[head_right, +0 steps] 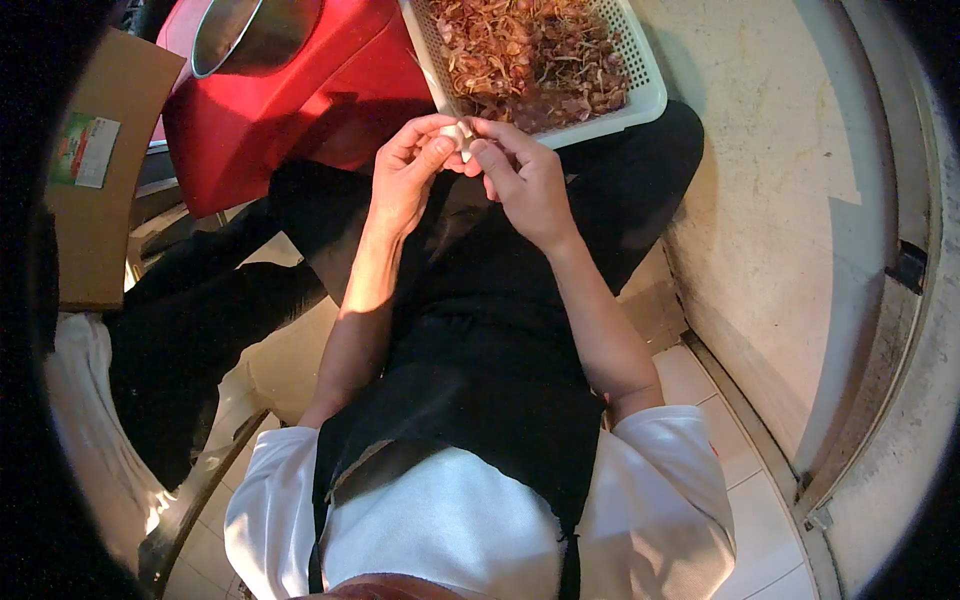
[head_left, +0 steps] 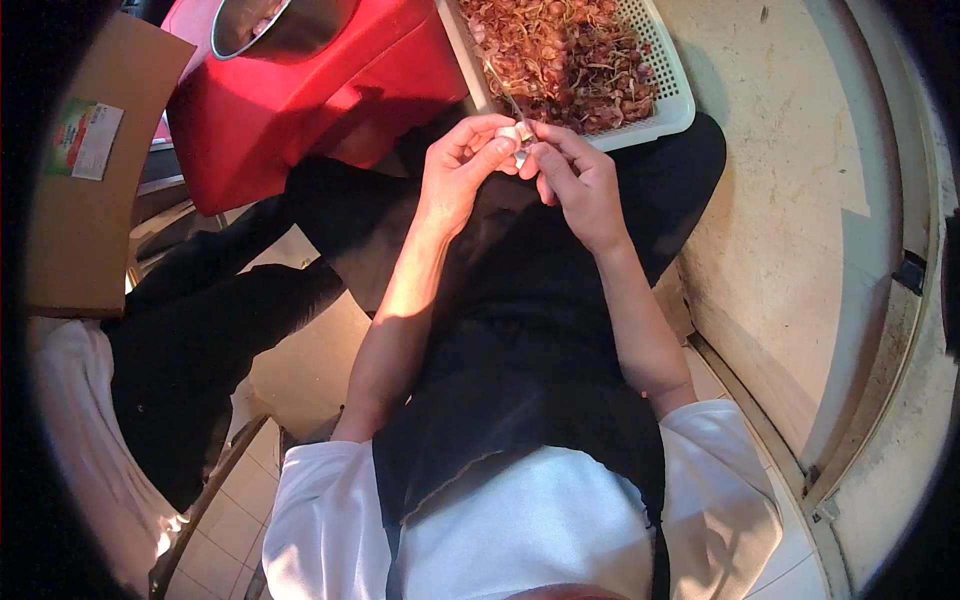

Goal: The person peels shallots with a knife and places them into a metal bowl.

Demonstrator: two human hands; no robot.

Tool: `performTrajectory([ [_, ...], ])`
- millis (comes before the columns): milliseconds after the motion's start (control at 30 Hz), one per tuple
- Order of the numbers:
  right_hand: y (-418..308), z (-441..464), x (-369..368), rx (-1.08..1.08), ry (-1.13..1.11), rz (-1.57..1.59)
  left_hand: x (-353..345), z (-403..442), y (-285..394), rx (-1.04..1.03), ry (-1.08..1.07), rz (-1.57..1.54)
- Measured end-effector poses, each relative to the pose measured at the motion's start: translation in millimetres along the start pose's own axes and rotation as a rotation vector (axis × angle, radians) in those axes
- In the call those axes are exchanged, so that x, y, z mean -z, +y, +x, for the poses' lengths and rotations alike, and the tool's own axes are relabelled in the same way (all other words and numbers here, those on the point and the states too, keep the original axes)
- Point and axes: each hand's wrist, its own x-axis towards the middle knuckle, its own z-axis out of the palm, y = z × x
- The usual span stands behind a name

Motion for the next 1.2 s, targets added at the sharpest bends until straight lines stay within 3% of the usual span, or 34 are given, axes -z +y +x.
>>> performTrajectory([
  [433,-3.9,0.9,0.3,-0.011,-0.032,0.008,-0.2,2.4,-2.9,0.083,-0.013,-0.180],
  [733,-3.1,4.3,11.2,-0.020,-0.006,0.011,-3.9,2.1,0.1,0.062,0.036,-0.057],
  [1200,-0.2,5.8,19.5,0.022,-0.014,-0.008,-9.1,-1.2,-0.1,0.073,-0.010,-0.148],
])
